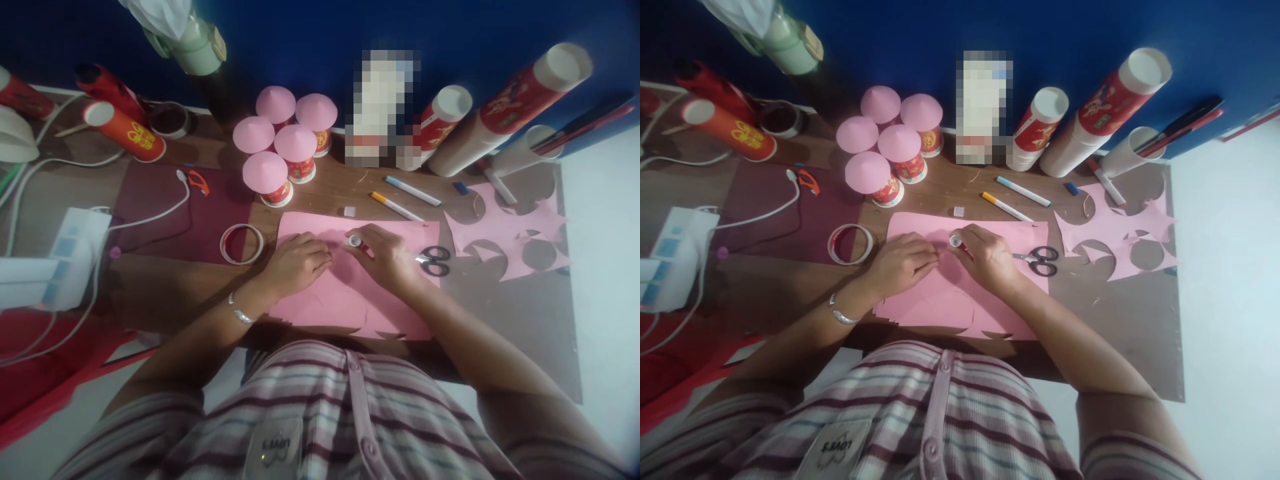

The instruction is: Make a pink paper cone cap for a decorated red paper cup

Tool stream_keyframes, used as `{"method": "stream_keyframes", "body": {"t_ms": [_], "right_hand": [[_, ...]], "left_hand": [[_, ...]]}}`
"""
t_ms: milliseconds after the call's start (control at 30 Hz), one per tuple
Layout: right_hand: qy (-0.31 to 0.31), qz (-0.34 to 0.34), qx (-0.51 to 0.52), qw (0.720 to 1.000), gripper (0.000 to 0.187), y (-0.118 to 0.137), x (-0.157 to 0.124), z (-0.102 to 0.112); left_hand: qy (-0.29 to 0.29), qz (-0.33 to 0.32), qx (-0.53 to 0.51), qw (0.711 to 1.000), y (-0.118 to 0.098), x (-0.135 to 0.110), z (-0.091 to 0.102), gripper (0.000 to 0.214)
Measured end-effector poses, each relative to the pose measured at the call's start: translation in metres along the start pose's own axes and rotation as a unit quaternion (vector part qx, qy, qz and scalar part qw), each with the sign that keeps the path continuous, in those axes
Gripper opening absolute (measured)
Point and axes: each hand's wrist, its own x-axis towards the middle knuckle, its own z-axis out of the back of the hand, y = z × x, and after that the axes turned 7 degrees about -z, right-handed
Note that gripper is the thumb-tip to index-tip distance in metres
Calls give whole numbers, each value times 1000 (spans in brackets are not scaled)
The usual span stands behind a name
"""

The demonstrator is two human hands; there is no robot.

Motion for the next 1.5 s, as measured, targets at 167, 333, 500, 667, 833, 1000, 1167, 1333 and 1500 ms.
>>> {"method": "stream_keyframes", "body": {"t_ms": [167,333,500,667,833,1000,1167,1333,1500], "right_hand": [[-6,-12,-13,1000,10,-8,2,9],[-20,-9,-27,999,9,-13,-1,11],[-20,-1,-33,999,12,-13,-5,13],[-46,-49,6,998,14,-2,-12,34],[-160,-222,343,899,23,-3,-9,54],[-91,-295,592,745,39,-14,-3,37],[-37,-326,656,679,42,-3,-4,11],[8,-343,692,636,40,7,-9,0],[25,-348,697,626,33,6,-11,3]], "left_hand": [[-9,4,-2,1000,0,0,-1,20],[-30,1,4,1000,-1,-1,-3,19],[-21,2,-2,1000,-1,-1,-2,19],[3,10,-4,1000,-3,0,0,20],[30,24,-22,999,-2,3,3,23],[-36,13,-62,997,1,8,6,14],[-167,76,-207,961,-9,30,14,36],[-205,88,-293,930,-25,55,9,36],[-253,105,-290,917,-28,57,1,18]]}}
